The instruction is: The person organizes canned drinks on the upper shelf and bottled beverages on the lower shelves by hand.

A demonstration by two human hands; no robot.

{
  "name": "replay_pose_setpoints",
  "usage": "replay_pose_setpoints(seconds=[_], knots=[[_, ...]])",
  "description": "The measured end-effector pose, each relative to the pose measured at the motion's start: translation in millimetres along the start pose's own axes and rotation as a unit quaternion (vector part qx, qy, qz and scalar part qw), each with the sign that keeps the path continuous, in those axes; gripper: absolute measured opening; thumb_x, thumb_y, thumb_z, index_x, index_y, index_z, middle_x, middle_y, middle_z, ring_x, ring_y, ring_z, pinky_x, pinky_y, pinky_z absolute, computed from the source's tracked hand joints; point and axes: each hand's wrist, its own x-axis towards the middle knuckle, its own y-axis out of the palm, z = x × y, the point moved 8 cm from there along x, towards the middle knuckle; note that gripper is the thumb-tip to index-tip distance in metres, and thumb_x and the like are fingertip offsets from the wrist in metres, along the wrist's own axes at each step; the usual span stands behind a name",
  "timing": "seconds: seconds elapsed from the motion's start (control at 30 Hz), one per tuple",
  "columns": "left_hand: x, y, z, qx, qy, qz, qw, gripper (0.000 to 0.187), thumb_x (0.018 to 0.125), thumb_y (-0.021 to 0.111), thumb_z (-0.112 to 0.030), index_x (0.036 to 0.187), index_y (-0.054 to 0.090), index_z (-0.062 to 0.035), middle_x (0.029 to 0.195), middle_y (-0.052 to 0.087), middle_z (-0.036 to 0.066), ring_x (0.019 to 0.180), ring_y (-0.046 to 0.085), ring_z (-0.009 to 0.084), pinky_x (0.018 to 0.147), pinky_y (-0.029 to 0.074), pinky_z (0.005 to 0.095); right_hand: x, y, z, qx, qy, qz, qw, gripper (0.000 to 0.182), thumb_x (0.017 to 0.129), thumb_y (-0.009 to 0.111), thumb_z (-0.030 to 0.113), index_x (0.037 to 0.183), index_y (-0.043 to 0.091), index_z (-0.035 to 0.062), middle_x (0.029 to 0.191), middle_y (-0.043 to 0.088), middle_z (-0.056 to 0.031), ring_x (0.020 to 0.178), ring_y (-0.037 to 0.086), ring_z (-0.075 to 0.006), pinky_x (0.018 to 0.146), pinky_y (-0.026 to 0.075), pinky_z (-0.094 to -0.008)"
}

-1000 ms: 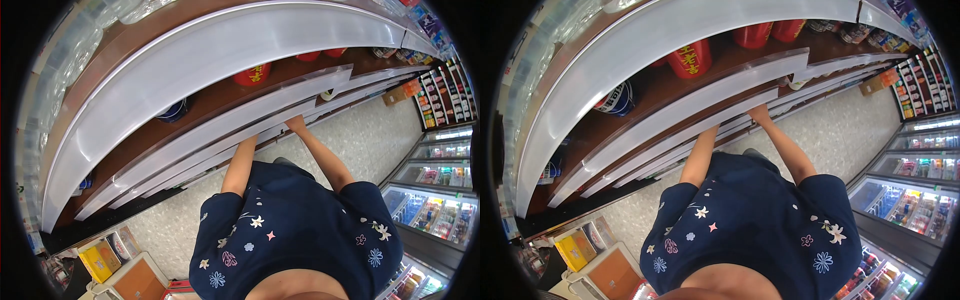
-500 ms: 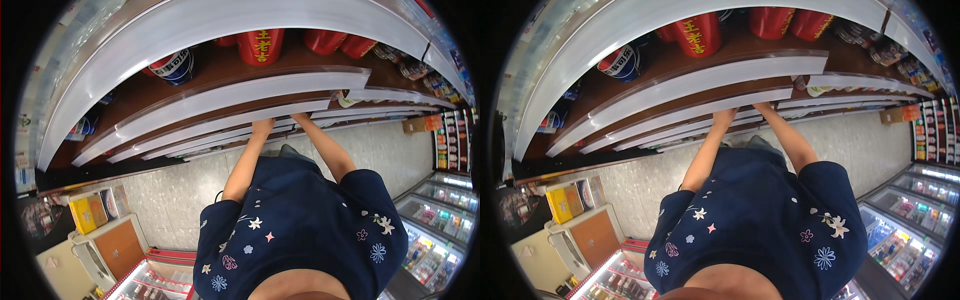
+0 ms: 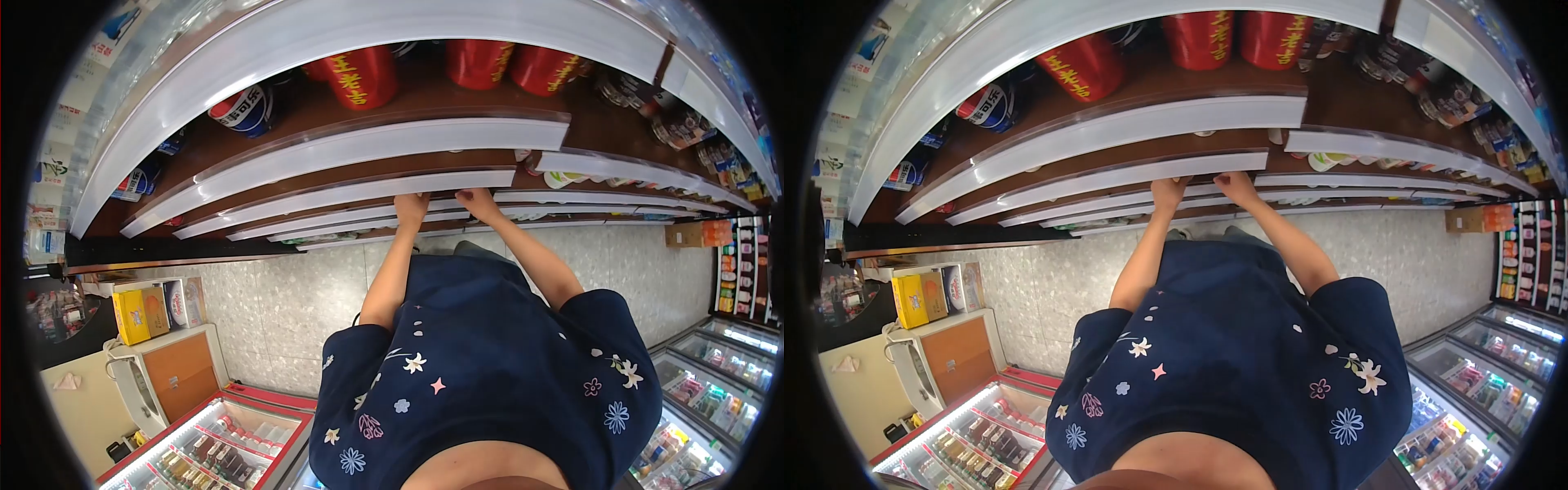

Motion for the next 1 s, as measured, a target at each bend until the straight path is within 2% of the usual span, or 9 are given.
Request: replay_pose_setpoints(seconds=[0.13,0.23,0.33,0.43,0.57,0.63,0.8,0.9,1.0], knots=[[-0.5,21.9,-11.7,-0.002,-0.04,0.066,0.997,0.04,0.07,0.081,-0.025,0.105,0.067,-0.0098,0.097,0.068,0.015,0.089,0.065,0.0351,0.076,0.051,0.0408,-18.4,-19.0,-2.1,0.042,-0.046,-0.03,0.998,0.027,0.086,0.066,0.019,0.109,0.065,0.0041,0.089,0.07,-0.0115,0.08,0.066,-0.0201,0.074,0.052,-0.0318],[-5.6,27.1,-44.1,-0.078,-0.033,0.051,0.995,0.039,0.07,0.081,-0.021,0.104,0.066,-0.0069,0.094,0.068,0.016,0.088,0.065,0.0357,0.076,0.052,0.0398,-20.2,-30.0,-5.7,0.03,-0.05,-0.015,0.998,0.027,0.085,0.067,0.02,0.107,0.066,0.0051,0.089,0.071,-0.0119,0.081,0.068,-0.0223,0.073,0.052,-0.0331],[-3.7,43.9,-39.1,-0.237,-0.016,0.018,0.971,0.029,0.074,0.075,-0.015,0.098,0.066,-0.0036,0.093,0.067,0.019,0.088,0.064,0.0389,0.076,0.052,0.0432,-23.6,-33.8,-2.3,0.011,-0.061,0.018,0.998,0.027,0.086,0.066,0.021,0.108,0.065,0.0051,0.091,0.071,-0.011,0.08,0.067,-0.0214,0.073,0.052,-0.0328],[-2.0,13.9,-39.5,-0.124,0.091,-0.072,0.985,0.028,0.077,0.072,-0.016,0.1,0.065,-0.0014,0.098,0.066,0.02,0.091,0.063,0.0394,0.079,0.05,0.0428,-24.8,-32.8,3.9,-0.028,-0.071,0.066,0.995,0.029,0.087,0.066,0.023,0.11,0.064,0.0045,0.095,0.07,-0.0104,0.078,0.065,-0.0187,0.072,0.052,-0.0321],[3.8,-58.8,-22.0,-0.029,0.011,-0.276,0.96,0.032,0.076,0.068,-0.007,0.108,0.065,-0.0035,0.101,0.067,0.017,0.096,0.062,0.0378,0.088,0.047,0.0411,-21.7,-20.0,7.5,-0.033,-0.095,0.107,0.989,0.03,0.087,0.066,0.024,0.11,0.064,0.0044,0.097,0.07,-0.0115,0.079,0.065,-0.019,0.073,0.051,-0.0325],[18.0,-75.5,0.5,-0.019,-0.01,-0.317,0.948,0.032,0.076,0.068,-0.007,0.108,0.065,-0.0037,0.101,0.067,0.017,0.096,0.062,0.0378,0.088,0.047,0.0412,-20.8,-13.6,14.4,-0.024,-0.108,0.121,0.986,0.03,0.087,0.066,0.024,0.11,0.063,0.0045,0.098,0.07,-0.0124,0.079,0.065,-0.0192,0.073,0.051,-0.0325],[59.5,-72.8,32.5,0.033,0.022,-0.201,0.979,0.032,0.076,0.068,-0.007,0.108,0.065,-0.004,0.102,0.067,0.017,0.097,0.062,0.0378,0.088,0.047,0.0416,-16.6,0.0,65.4,0.011,-0.146,0.106,0.984,0.032,0.087,0.066,0.025,0.11,0.063,0.0036,0.098,0.069,-0.0146,0.081,0.065,-0.0226,0.074,0.051,-0.0339],[67.6,-72.0,41.8,0.052,0.048,-0.165,0.984,0.032,0.076,0.068,-0.008,0.108,0.065,-0.0042,0.102,0.067,0.017,0.097,0.062,0.0379,0.089,0.047,0.0419,-12.9,3.7,101.9,-0.114,-0.036,0.094,0.988,0.034,0.087,0.065,0.024,0.112,0.062,0.0007,0.093,0.069,-0.0138,0.08,0.064,-0.0259,0.074,0.051,-0.0352],[70.4,-77.4,50.8,0.061,0.075,-0.153,0.983,0.032,0.076,0.068,-0.008,0.108,0.065,-0.0043,0.103,0.067,0.017,0.098,0.062,0.0379,0.089,0.047,0.0421,-4.3,11.8,136.7,-0.116,-0.188,-0.078,0.972,0.039,0.086,0.063,0.029,0.111,0.06,-0.0004,0.104,0.066,-0.0181,0.095,0.063,-0.0326,0.085,0.049,-0.0391]])
